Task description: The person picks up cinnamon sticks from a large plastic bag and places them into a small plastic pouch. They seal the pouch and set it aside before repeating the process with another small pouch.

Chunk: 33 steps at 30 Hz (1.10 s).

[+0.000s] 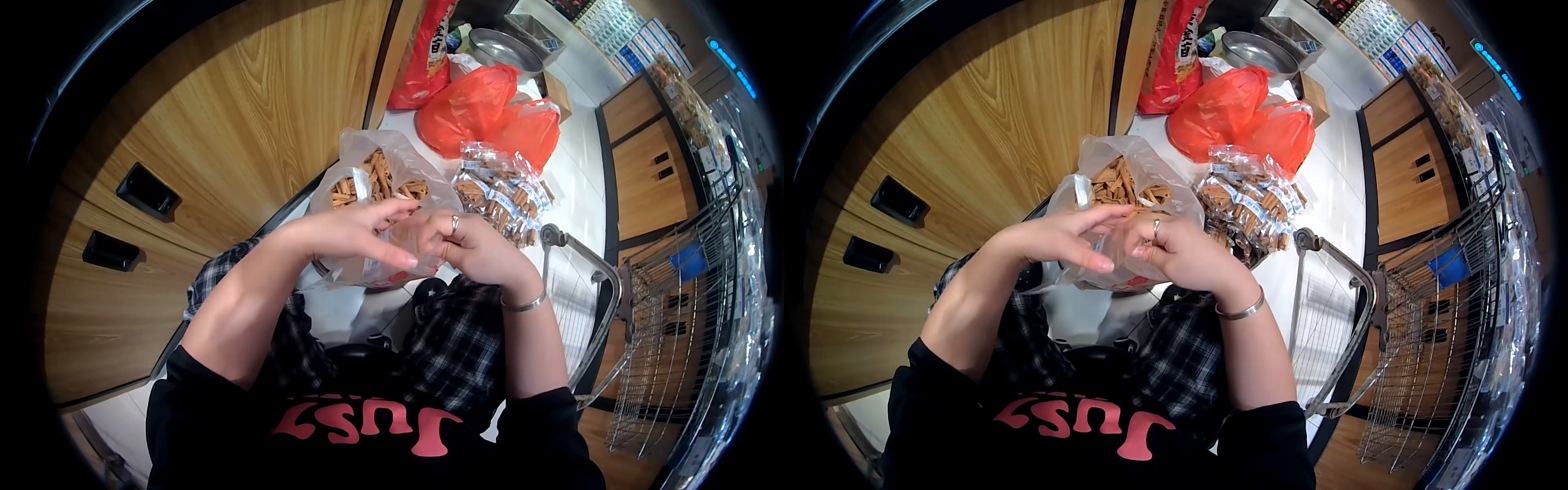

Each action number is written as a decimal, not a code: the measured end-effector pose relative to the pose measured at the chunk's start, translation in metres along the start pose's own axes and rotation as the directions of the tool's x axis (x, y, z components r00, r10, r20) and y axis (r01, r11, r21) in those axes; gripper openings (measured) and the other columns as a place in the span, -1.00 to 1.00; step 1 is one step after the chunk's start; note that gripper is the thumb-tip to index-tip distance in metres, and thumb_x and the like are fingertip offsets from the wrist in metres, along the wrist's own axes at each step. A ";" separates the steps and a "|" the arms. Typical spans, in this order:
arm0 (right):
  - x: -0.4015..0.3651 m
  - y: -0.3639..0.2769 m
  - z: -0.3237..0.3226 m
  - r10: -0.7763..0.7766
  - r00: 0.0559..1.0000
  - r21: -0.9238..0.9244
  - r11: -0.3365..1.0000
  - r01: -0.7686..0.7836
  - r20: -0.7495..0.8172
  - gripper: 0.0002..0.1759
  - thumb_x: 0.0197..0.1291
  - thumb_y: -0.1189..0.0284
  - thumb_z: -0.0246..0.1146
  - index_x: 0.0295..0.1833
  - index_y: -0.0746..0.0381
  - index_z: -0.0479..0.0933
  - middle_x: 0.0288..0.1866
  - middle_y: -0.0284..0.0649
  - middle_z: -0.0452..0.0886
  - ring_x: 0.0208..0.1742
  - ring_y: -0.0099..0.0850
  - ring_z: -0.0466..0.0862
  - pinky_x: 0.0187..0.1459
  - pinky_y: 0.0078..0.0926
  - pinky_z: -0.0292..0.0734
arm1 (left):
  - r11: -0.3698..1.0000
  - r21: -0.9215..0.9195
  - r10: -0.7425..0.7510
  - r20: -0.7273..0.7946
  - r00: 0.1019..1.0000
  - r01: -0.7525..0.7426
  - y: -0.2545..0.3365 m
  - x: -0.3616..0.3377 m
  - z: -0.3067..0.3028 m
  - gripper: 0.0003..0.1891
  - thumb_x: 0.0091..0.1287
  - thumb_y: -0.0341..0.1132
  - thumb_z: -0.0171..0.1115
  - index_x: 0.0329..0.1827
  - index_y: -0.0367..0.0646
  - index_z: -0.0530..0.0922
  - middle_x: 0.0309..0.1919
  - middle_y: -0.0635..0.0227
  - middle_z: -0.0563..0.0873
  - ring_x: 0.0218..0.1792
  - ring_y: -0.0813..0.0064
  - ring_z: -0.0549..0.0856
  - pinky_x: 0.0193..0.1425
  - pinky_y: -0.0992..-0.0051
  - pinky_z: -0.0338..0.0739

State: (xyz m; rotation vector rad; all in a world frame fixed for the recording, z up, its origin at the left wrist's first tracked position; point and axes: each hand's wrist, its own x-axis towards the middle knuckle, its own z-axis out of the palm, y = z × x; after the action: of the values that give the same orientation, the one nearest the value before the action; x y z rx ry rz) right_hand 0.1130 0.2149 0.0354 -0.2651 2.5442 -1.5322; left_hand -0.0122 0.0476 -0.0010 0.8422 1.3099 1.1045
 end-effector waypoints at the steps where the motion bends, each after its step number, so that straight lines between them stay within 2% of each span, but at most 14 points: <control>1: 0.001 -0.002 0.001 -0.113 0.994 -0.172 0.979 0.110 -0.008 -0.94 0.08 0.51 0.11 -0.35 0.28 0.41 -0.39 -0.26 0.48 -0.32 -0.39 0.48 -0.20 -0.50 0.37 | 0.990 0.111 0.087 0.043 0.995 -0.091 -0.007 0.003 0.000 0.04 -0.11 -0.20 0.40 0.34 -0.21 -0.16 0.27 0.12 0.07 0.26 0.40 0.15 0.28 0.48 0.05; 5: 0.001 -0.005 0.002 -0.108 0.993 -0.191 0.977 0.096 -0.053 -0.93 0.04 0.49 0.12 -0.37 0.27 0.42 -0.39 -0.20 0.48 -0.31 -0.25 0.49 -0.20 -0.42 0.38 | 0.894 0.401 0.190 0.066 0.980 -0.200 0.003 -0.003 0.010 0.18 -0.24 -0.21 0.47 0.34 -0.22 -0.27 0.31 0.09 -0.04 0.32 0.37 0.01 0.31 0.50 -0.04; 9: 0.001 -0.002 0.001 -0.119 0.993 -0.149 0.982 0.119 0.005 -0.94 0.00 0.52 0.15 -0.40 0.29 0.45 -0.39 -0.23 0.51 -0.32 -0.32 0.52 -0.22 -0.47 0.40 | 0.882 0.376 0.268 0.094 0.959 -0.284 0.003 -0.001 0.016 0.15 -0.21 -0.27 0.44 0.34 -0.24 -0.27 0.32 0.09 -0.04 0.31 0.38 0.05 0.31 0.49 -0.04; 12: 0.000 -0.002 0.000 -0.116 0.993 -0.083 0.990 0.117 0.016 -0.93 -0.03 0.55 0.17 -0.37 0.30 0.49 -0.38 -0.22 0.54 -0.33 -0.35 0.55 -0.24 -0.52 0.43 | 0.890 0.310 0.313 0.116 0.943 -0.333 -0.002 0.003 0.021 0.11 -0.19 -0.34 0.39 0.34 -0.24 -0.27 0.32 0.12 -0.02 0.31 0.40 0.07 0.31 0.48 -0.02; 14: -0.002 0.000 0.002 -0.120 0.992 -0.029 0.992 0.120 0.027 -0.90 -0.03 0.54 0.18 -0.33 0.30 0.51 -0.36 -0.21 0.56 -0.32 -0.34 0.57 -0.23 -0.51 0.44 | 0.951 0.022 0.306 0.090 0.948 -0.309 -0.004 0.004 0.024 0.07 -0.16 -0.39 0.33 0.34 -0.21 -0.28 0.30 0.16 0.03 0.29 0.42 0.11 0.30 0.48 0.01; 17: -0.003 0.003 0.005 -0.188 0.980 0.035 0.982 0.186 0.064 -0.79 -0.06 0.54 0.20 -0.22 0.28 0.54 -0.35 -0.16 0.59 -0.31 -0.36 0.60 -0.24 -0.52 0.46 | 0.944 -0.148 0.307 0.061 0.950 -0.295 -0.005 0.002 0.031 0.06 -0.13 -0.41 0.32 0.35 -0.19 -0.29 0.27 0.20 0.09 0.27 0.44 0.14 0.28 0.48 0.03; 21: -0.002 -0.009 0.003 -0.024 0.991 -0.097 0.995 0.037 0.131 -0.70 -0.10 0.54 0.22 -0.14 0.24 0.53 -0.39 -0.15 0.60 -0.35 -0.48 0.60 -0.30 -0.59 0.45 | 0.948 0.156 0.274 0.046 0.961 -0.278 -0.002 0.001 0.032 0.04 -0.06 -0.25 0.33 0.34 -0.24 -0.26 0.18 0.07 0.24 0.21 0.35 0.24 0.28 0.42 0.07; 23: -0.001 -0.013 0.001 0.051 0.992 -0.164 0.986 -0.032 0.116 -0.68 -0.12 0.54 0.24 -0.14 0.24 0.52 -0.43 -0.17 0.59 -0.40 -0.53 0.59 -0.35 -0.62 0.44 | 0.959 -0.158 0.241 0.011 0.970 -0.237 -0.008 0.007 0.030 0.02 -0.06 -0.27 0.33 0.33 -0.25 -0.25 0.17 0.07 0.25 0.22 0.34 0.23 0.27 0.42 0.07; 26: -0.002 -0.013 -0.001 0.069 0.997 -0.249 0.966 -0.075 -0.032 -0.61 -0.17 0.51 0.29 -0.10 0.22 0.50 -0.57 -0.34 0.49 -0.56 -0.64 0.44 -0.48 -0.69 0.32 | 0.939 -0.245 0.247 -0.006 0.969 -0.241 -0.011 0.012 0.023 -0.03 -0.08 -0.45 0.28 0.34 -0.22 -0.20 0.22 0.23 0.18 0.27 0.36 0.15 0.30 0.37 0.02; 28: -0.003 -0.010 -0.002 0.009 0.988 -0.013 1.000 -0.011 -0.151 -0.53 -0.22 0.49 0.32 -0.05 0.19 0.47 -0.66 -0.50 0.26 -0.64 -0.68 0.22 -0.56 -0.73 0.18 | 0.914 -0.322 0.255 -0.016 0.967 -0.246 -0.009 0.013 0.025 -0.06 -0.08 -0.44 0.26 0.33 -0.22 -0.17 0.23 0.20 0.17 0.28 0.35 0.15 0.30 0.34 0.03; 29: -0.007 -0.010 -0.008 0.018 0.994 0.028 0.999 -0.015 -0.104 -0.61 -0.04 0.49 0.21 -0.01 0.21 0.42 -0.30 -0.45 0.50 -0.54 -0.73 0.24 -0.48 -0.78 0.19 | 0.850 -0.407 0.355 -0.026 0.934 -0.334 -0.016 0.020 0.023 -0.06 -0.09 -0.41 0.25 0.34 -0.20 -0.16 0.23 0.16 0.18 0.26 0.31 0.19 0.29 0.32 0.07; 30: -0.006 -0.007 -0.008 0.019 0.995 0.027 0.999 -0.016 -0.103 -0.61 -0.04 0.49 0.21 -0.01 0.21 0.42 -0.30 -0.45 0.50 -0.54 -0.73 0.24 -0.48 -0.78 0.19 | 0.769 -0.488 0.451 -0.046 0.892 -0.414 -0.013 0.021 0.025 -0.06 -0.09 -0.38 0.25 0.34 -0.18 -0.16 0.22 0.12 0.19 0.24 0.28 0.23 0.28 0.30 0.10; 31: -0.006 -0.001 -0.008 -0.024 0.985 0.208 0.976 0.060 -0.170 -0.61 -0.01 0.53 0.15 0.02 0.25 0.39 -0.26 -0.40 0.49 -0.49 -0.71 0.26 -0.43 -0.78 0.21 | 0.768 -0.489 0.451 -0.047 0.891 -0.414 -0.009 0.017 0.026 -0.06 -0.09 -0.38 0.25 0.34 -0.18 -0.16 0.22 0.12 0.19 0.24 0.28 0.23 0.28 0.30 0.10; 33: -0.001 -0.003 -0.010 -0.048 0.944 0.589 0.771 0.243 -0.327 -0.60 0.03 0.66 -0.01 0.07 0.31 0.28 -0.06 -0.23 0.42 -0.35 -0.65 0.32 -0.28 -0.74 0.27 | 0.693 -0.670 0.348 -0.010 0.938 -0.265 0.001 0.006 0.028 -0.09 -0.09 -0.38 0.21 0.33 -0.20 -0.12 0.09 0.07 0.35 0.03 0.29 0.47 0.16 0.36 0.28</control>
State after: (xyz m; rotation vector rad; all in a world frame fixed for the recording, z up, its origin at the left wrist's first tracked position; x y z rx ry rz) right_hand 0.1119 0.2220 0.0423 -0.1531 2.0512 -2.5390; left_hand 0.0145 0.0566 0.0011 0.5695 0.5837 1.6311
